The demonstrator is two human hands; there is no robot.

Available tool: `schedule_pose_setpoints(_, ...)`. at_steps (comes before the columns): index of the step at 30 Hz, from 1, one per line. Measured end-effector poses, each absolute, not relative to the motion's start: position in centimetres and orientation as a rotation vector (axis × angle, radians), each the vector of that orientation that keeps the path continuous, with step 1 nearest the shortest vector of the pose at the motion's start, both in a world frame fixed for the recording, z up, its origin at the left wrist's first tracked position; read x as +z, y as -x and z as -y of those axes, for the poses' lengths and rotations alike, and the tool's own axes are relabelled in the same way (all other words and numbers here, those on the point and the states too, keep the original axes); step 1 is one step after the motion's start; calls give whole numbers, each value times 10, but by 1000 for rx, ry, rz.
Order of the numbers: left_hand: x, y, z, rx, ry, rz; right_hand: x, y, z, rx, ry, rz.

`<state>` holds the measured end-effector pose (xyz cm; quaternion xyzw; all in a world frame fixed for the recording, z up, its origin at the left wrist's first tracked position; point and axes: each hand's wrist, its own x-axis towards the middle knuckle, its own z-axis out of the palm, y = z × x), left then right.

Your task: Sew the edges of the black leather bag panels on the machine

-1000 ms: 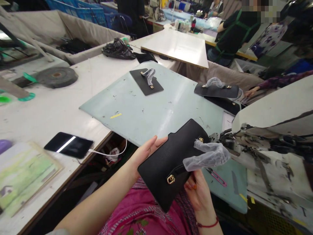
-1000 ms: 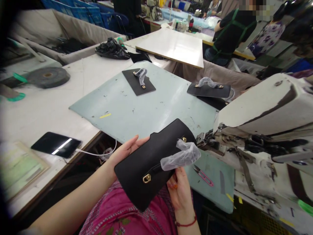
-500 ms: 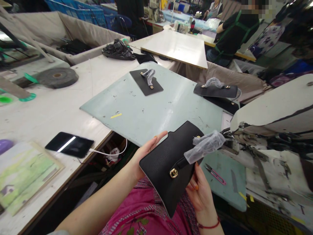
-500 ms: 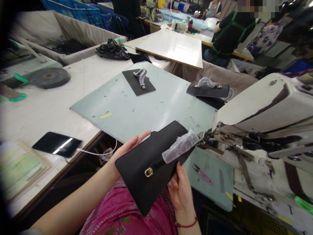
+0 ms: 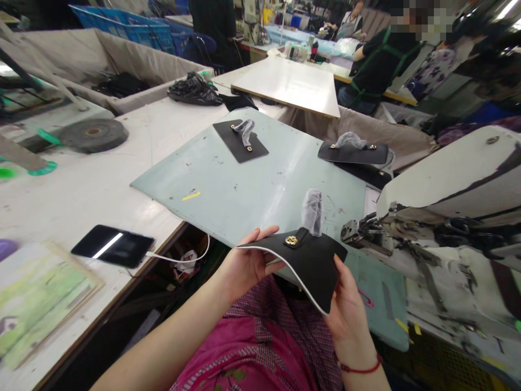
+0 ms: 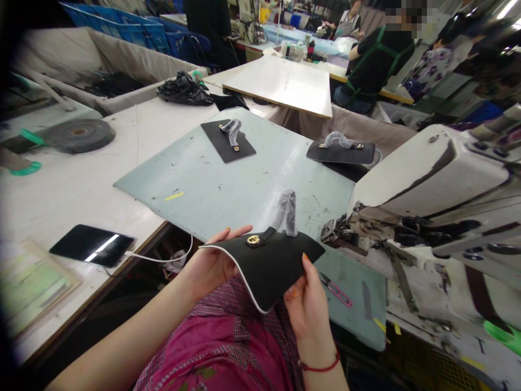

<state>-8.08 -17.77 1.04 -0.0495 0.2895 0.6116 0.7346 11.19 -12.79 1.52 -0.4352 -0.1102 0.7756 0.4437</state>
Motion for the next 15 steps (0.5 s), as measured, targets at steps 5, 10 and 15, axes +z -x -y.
schedule_pose_setpoints(5,17,81,171,1402,5,-580,49,-88,94,1949,1035,231)
schedule_pose_setpoints(10,20,84,166,1429,5,-564,56,-63,74,1957,1048,381)
schedule_pose_setpoints(15,-4,108,158,1456,-19,-530,43,-66,83,1883,945,804)
